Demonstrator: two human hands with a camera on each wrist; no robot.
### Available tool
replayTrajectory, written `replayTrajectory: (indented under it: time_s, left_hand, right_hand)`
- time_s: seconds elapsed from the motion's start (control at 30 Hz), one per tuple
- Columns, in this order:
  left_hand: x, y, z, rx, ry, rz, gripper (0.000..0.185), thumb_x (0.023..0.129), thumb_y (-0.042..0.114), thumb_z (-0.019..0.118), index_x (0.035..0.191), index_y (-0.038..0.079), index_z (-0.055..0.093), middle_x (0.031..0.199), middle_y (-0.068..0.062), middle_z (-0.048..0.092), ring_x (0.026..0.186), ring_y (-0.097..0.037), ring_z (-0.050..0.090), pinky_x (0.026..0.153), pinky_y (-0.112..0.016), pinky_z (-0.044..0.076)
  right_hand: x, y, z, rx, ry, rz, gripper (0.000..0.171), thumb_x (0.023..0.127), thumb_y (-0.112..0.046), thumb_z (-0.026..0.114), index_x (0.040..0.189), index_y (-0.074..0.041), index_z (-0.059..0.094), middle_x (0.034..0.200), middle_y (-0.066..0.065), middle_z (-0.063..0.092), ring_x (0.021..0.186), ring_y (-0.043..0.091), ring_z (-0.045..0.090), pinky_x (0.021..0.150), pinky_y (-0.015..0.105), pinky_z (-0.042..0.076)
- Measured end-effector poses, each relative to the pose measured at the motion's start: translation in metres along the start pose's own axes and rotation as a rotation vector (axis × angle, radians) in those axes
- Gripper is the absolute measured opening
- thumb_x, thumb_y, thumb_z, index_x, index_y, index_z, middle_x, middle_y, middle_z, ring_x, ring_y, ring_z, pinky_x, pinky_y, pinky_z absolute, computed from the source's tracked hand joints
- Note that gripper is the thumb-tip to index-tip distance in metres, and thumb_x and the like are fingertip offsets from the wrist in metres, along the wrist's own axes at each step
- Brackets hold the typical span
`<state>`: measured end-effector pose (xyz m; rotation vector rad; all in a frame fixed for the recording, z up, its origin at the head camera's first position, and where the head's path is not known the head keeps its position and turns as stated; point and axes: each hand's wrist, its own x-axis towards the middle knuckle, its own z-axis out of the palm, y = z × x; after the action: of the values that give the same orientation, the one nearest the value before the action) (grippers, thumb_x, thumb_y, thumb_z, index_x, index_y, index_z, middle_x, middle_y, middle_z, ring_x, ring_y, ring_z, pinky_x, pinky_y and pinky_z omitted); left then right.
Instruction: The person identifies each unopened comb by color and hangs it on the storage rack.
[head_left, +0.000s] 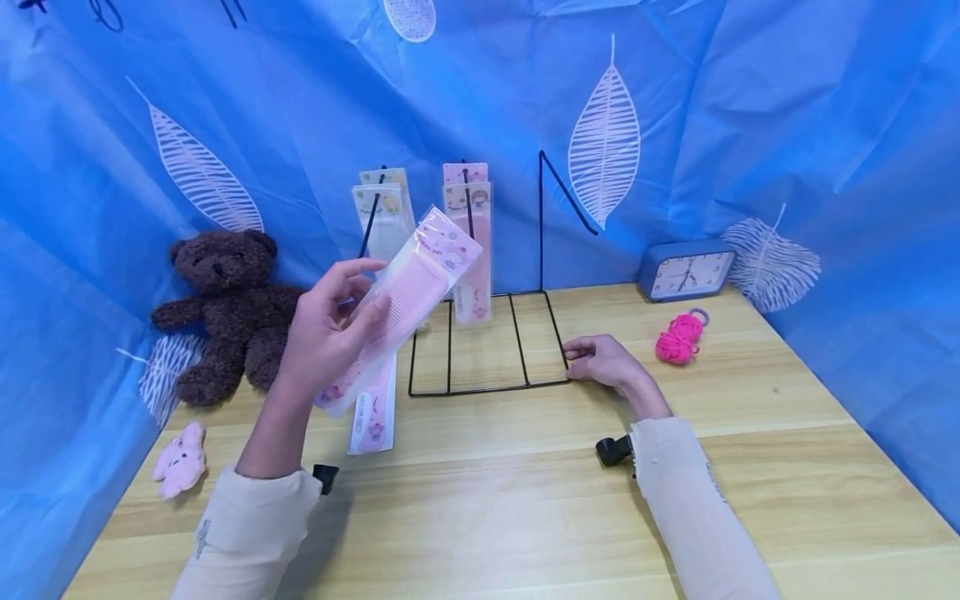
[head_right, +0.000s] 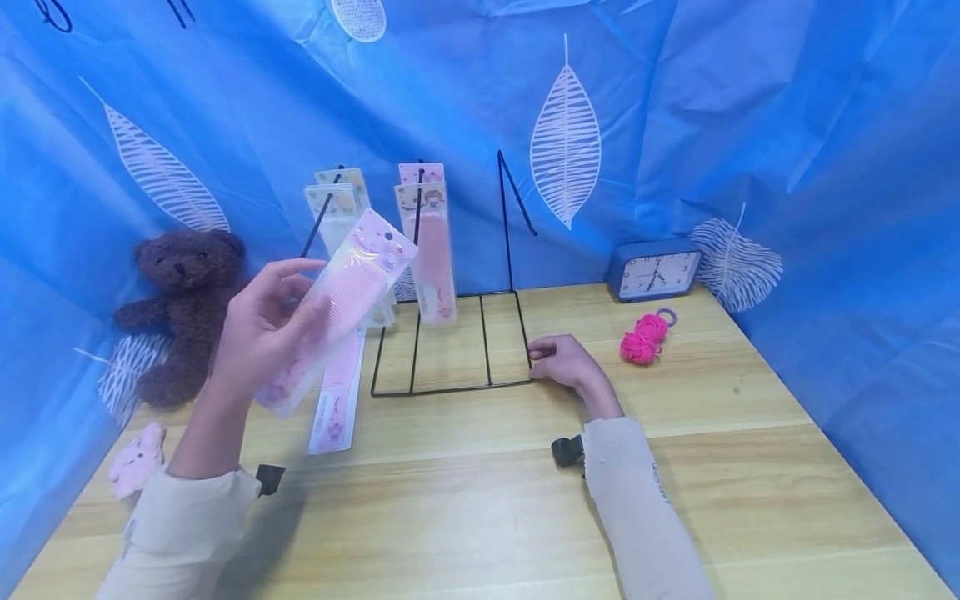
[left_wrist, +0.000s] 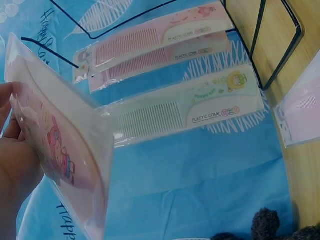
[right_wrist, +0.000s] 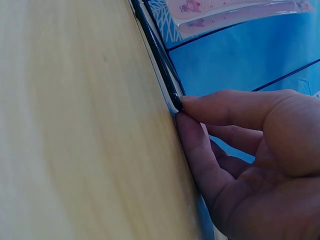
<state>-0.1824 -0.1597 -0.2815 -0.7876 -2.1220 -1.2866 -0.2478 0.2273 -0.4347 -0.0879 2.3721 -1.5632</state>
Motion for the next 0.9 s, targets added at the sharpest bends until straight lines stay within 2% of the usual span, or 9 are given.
replayTrajectory:
  time_s: [0.23, 0.47, 0.67, 0.9]
  left_hand:
    - [0.002, -0.004, 0.003, 0.032, -0.055, 0.002, 0.034, 0.095, -0.001, 0.067, 0.129, 0.004, 0.064, 0.081, -0.005, 0.06, 0.058, -0.014, 0.039, 0.052, -0.023, 0.033]
    - [0.004, -0.005, 0.008, 0.055, -0.113, -0.002, 0.034, 0.095, 0.001, 0.068, 0.129, 0.005, 0.064, 0.086, -0.009, 0.066, 0.067, -0.018, 0.053, 0.059, -0.021, 0.042]
    - [0.006, -0.005, 0.01, 0.093, -0.127, -0.028, 0.034, 0.097, 0.004, 0.068, 0.13, 0.006, 0.064, 0.087, -0.009, 0.066, 0.069, -0.019, 0.054, 0.06, -0.023, 0.044]
    - [0.008, -0.005, 0.014, 0.143, -0.12, -0.092, 0.033, 0.097, 0.006, 0.067, 0.13, 0.007, 0.063, 0.085, -0.009, 0.064, 0.065, -0.02, 0.05, 0.057, -0.026, 0.041]
  right_hand:
    - [0.0, 0.002, 0.0, 0.023, -0.003, -0.008, 0.063, 0.083, 0.007, 0.07, 0.142, 0.012, 0.048, 0.13, 0.025, 0.056, 0.109, 0.029, 0.058, 0.093, 0.03, 0.053]
    - [-0.002, 0.001, -0.001, 0.028, 0.002, -0.014, 0.063, 0.084, 0.006, 0.07, 0.142, 0.012, 0.047, 0.13, 0.026, 0.056, 0.109, 0.028, 0.058, 0.093, 0.029, 0.053]
    - [-0.002, 0.002, -0.001, 0.027, 0.0, -0.011, 0.062, 0.084, 0.006, 0.069, 0.142, 0.012, 0.047, 0.13, 0.025, 0.055, 0.108, 0.027, 0.058, 0.091, 0.028, 0.053]
    - [0.0, 0.002, -0.001, 0.029, -0.002, -0.011, 0.063, 0.083, 0.006, 0.07, 0.142, 0.012, 0.047, 0.131, 0.026, 0.055, 0.11, 0.029, 0.058, 0.093, 0.03, 0.053]
